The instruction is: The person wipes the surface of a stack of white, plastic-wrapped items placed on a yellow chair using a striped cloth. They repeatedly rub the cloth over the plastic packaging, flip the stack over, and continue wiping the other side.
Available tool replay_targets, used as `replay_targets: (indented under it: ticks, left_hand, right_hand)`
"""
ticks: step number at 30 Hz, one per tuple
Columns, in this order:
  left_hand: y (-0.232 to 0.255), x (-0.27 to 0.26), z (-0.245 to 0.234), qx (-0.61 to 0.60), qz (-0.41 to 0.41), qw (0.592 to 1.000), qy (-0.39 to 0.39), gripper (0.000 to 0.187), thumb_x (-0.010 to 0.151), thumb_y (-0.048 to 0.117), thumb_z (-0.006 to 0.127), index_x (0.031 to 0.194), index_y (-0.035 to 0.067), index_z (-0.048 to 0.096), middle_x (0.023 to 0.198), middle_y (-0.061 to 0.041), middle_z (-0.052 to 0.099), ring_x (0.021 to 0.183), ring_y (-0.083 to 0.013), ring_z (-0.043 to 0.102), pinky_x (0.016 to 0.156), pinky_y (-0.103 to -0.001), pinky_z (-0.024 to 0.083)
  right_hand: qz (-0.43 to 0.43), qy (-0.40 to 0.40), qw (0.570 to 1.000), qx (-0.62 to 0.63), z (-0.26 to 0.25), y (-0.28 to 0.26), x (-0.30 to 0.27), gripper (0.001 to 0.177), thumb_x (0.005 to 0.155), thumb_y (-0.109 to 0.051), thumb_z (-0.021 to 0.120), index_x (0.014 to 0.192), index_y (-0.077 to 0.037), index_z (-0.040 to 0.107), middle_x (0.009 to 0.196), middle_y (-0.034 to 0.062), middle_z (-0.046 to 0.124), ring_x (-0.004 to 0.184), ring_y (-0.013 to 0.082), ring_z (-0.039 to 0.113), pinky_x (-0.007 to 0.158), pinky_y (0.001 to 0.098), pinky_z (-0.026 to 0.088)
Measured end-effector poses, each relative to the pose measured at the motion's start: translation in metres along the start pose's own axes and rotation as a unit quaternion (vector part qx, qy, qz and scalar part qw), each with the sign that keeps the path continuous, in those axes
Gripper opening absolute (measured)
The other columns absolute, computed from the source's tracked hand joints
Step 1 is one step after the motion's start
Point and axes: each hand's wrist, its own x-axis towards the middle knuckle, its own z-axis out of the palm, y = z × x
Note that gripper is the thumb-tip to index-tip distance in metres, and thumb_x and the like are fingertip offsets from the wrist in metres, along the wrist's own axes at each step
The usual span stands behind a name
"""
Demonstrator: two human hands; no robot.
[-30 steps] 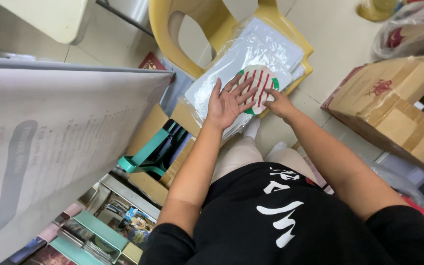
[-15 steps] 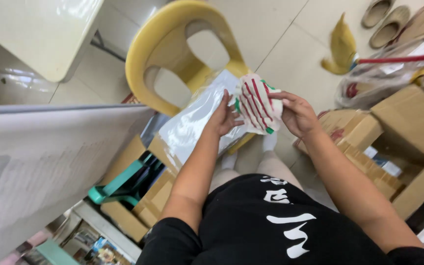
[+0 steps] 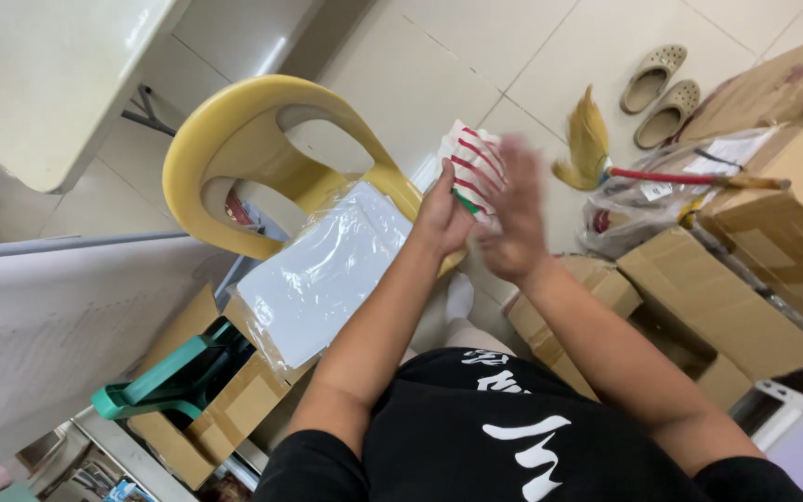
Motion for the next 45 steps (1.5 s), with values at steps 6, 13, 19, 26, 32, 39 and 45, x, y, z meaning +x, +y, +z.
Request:
replay_targets:
  ticks: [6,13,19,26,32,39,45]
  left_hand:
    - [0.001,-0.009,0.008,-0.018,0.006,0.999,0.044,0.058,0.109,0.052,0.036,0.149,0.012,0.044,0.142,-0.009,0.058,0.128,-0.0278,0.057,0.107,-0.049,0.045]
    - [0.007,0.018,-0.064,0.030,-0.009,0.984,0.174,0.059,0.109,0.057,0.035,0.150,0.016,0.045,0.143,-0.007,0.057,0.126,-0.0255,0.058,0.103,-0.046,0.043]
    - [0.019,-0.026,-0.001,0.012,0.005,0.995,0.097,0.054,0.106,0.051,0.035,0.147,0.016,0.045,0.138,-0.007,0.061,0.125,-0.0281,0.060,0.103,-0.052,0.049]
    - [0.053,-0.010,-0.001,0.364,0.086,0.894,0.245,0.056,0.106,0.041,0.048,0.147,0.004,0.051,0.140,-0.019,0.063,0.130,-0.0333,0.062,0.112,-0.053,0.050]
    - [0.044,-0.042,0.122,0.866,0.363,0.344,0.031,0.054,0.098,0.038,0.067,0.139,0.004,0.054,0.151,-0.023,0.053,0.144,-0.0408,0.047,0.122,-0.055,0.033]
    - [0.067,0.000,-0.031,0.802,-0.096,0.530,0.258,0.062,0.105,0.054,0.043,0.150,0.013,0.052,0.152,-0.014,0.054,0.141,-0.0439,0.044,0.116,-0.057,0.034]
    - [0.035,0.000,0.052,0.357,-0.149,0.889,0.244,0.073,0.095,0.059,0.045,0.154,0.020,0.028,0.150,-0.009,0.047,0.130,-0.0376,0.052,0.099,-0.053,0.054]
  right_hand:
    - [0.425,-0.139,0.894,0.020,0.102,0.226,-0.040,0.067,0.115,-0.048,0.044,0.165,-0.010,0.020,0.167,0.0268,0.014,0.155,0.0445,0.016,0.123,0.0557,0.019]
    - [0.025,-0.029,0.999,0.018,0.063,0.093,0.007,0.064,0.108,-0.029,0.053,0.165,-0.015,0.028,0.171,0.0173,0.026,0.161,0.0379,0.026,0.127,0.0605,0.017]
    - [0.484,-0.235,0.835,0.116,0.083,0.186,-0.024,0.077,0.106,-0.055,0.046,0.159,-0.003,0.028,0.144,0.0211,0.058,0.135,0.0317,0.055,0.113,0.0430,0.044]
    - [0.478,-0.137,0.522,0.693,0.071,0.123,-0.013,0.061,0.098,-0.043,0.055,0.146,-0.005,0.051,0.141,0.0121,0.064,0.128,0.0289,0.063,0.111,0.0490,0.051]
    - [0.550,0.054,0.400,0.731,0.074,0.119,-0.026,0.038,0.102,-0.023,0.056,0.135,-0.004,0.057,0.128,0.0163,0.068,0.110,0.0297,0.072,0.097,0.0464,0.060]
    - [0.557,0.169,0.578,0.572,0.030,0.112,-0.047,0.028,0.104,-0.007,0.057,0.130,0.000,0.060,0.119,0.0118,0.072,0.103,0.0238,0.073,0.090,0.0397,0.062]
    - [0.555,-0.050,0.652,0.514,0.009,0.151,-0.071,0.026,0.102,-0.008,0.064,0.126,0.001,0.067,0.117,0.0127,0.073,0.100,0.0200,0.071,0.087,0.0366,0.059]
